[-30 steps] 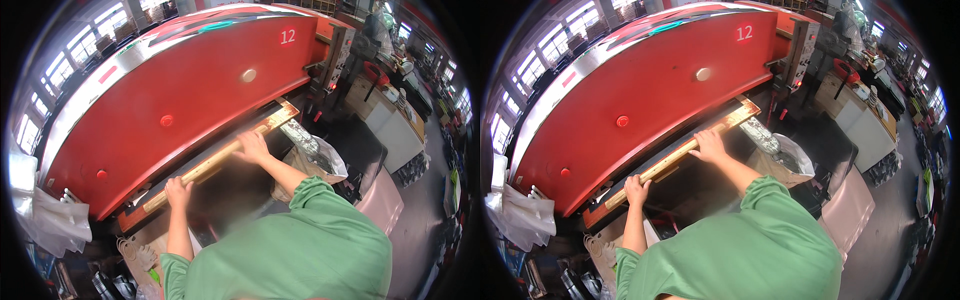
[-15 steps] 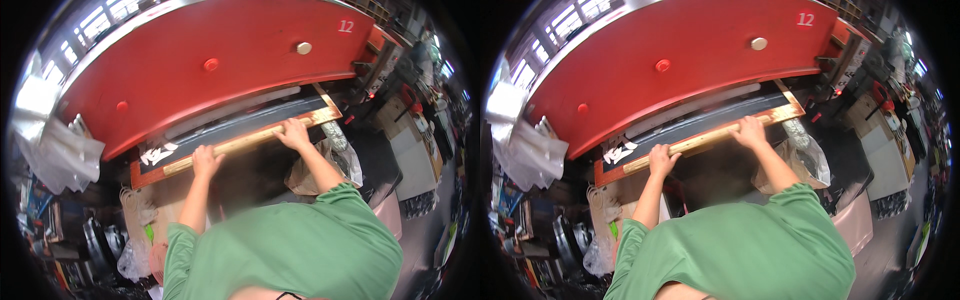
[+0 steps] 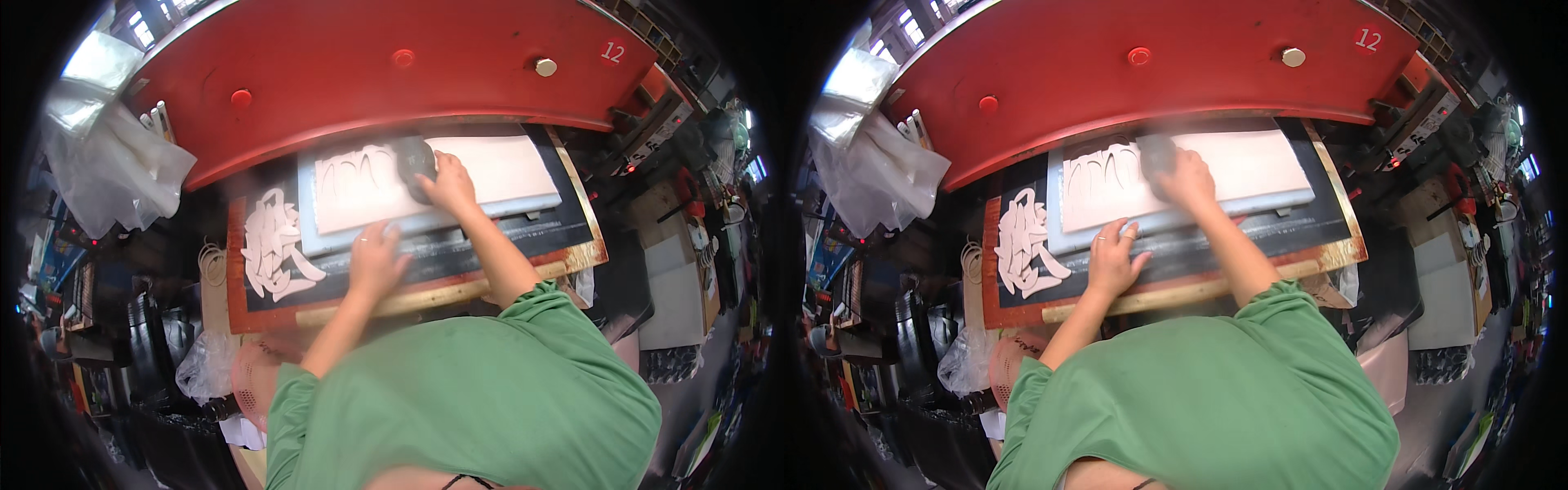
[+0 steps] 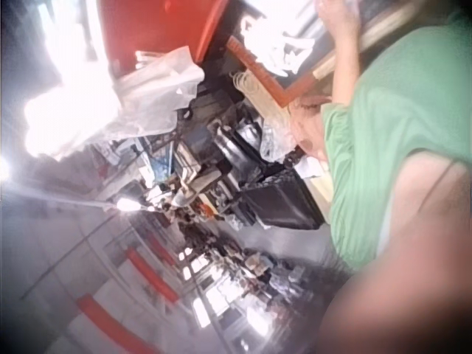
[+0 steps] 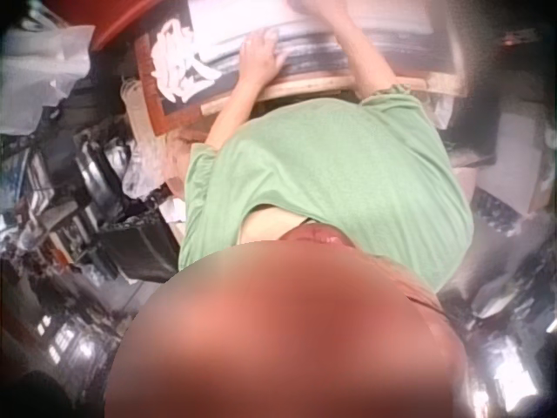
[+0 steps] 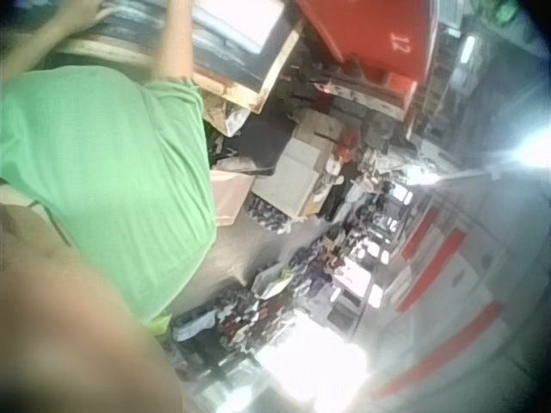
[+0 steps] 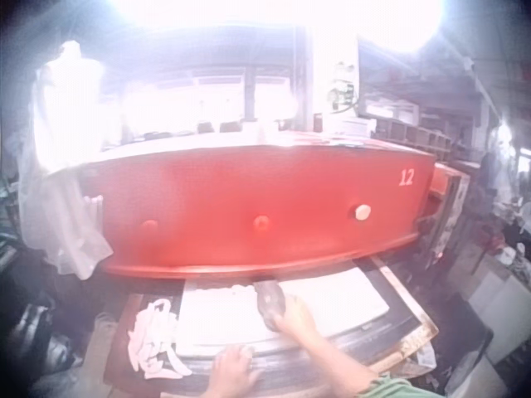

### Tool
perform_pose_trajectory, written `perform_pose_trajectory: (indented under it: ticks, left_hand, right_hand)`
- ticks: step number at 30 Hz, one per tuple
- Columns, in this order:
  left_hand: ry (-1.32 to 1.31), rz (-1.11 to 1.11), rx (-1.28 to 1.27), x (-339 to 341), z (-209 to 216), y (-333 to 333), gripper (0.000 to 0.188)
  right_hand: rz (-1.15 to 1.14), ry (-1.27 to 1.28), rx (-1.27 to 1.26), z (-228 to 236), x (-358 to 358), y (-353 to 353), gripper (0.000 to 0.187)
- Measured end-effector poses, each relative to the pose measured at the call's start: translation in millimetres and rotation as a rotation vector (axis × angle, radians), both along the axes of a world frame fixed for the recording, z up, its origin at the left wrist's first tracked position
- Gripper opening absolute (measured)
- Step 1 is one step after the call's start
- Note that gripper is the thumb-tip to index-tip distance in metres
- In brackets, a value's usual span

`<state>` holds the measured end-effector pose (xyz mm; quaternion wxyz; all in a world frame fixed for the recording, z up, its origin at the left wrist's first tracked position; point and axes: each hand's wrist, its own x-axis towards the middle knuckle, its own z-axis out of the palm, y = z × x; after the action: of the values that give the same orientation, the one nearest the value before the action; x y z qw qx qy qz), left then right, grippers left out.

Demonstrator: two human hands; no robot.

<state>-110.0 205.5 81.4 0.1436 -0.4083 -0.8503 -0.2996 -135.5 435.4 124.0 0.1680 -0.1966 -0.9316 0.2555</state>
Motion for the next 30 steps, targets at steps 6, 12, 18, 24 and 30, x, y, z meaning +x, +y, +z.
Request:
perform_pose_trajectory:
  ticks: [6, 12, 18, 24, 30]
  left_hand:
    - [0.032, -0.063, -0.191, 50.7, -10.3, 4.2, 0.079]
    - [0.083, -0.055, -0.218, 90.6, -25.5, -8.4, 0.073]
    - [0.153, -0.017, -0.154, 99.3, -33.8, -12.1, 0.069]
    - [0.125, -0.022, -0.119, 98.3, -35.5, -16.1, 0.069]
    - [0.132, -0.022, -0.104, 98.5, -36.8, -15.9, 0.07]
  right_hand:
    - [0.006, -0.152, 0.245, -5.5, 23.6, -55.1, 0.087]
    - [-0.002, -0.122, 0.15, -10.5, 55.3, -62.6, 0.067]
    - [0.082, 0.069, -0.668, 11.5, 63.4, -21.6, 0.061]
    - [0.117, 0.106, -0.676, -7.7, 59.2, -6.5, 0.067]
    - [-0.039, 0.24, -1.104, -3.1, 57.2, 32.0, 0.055]
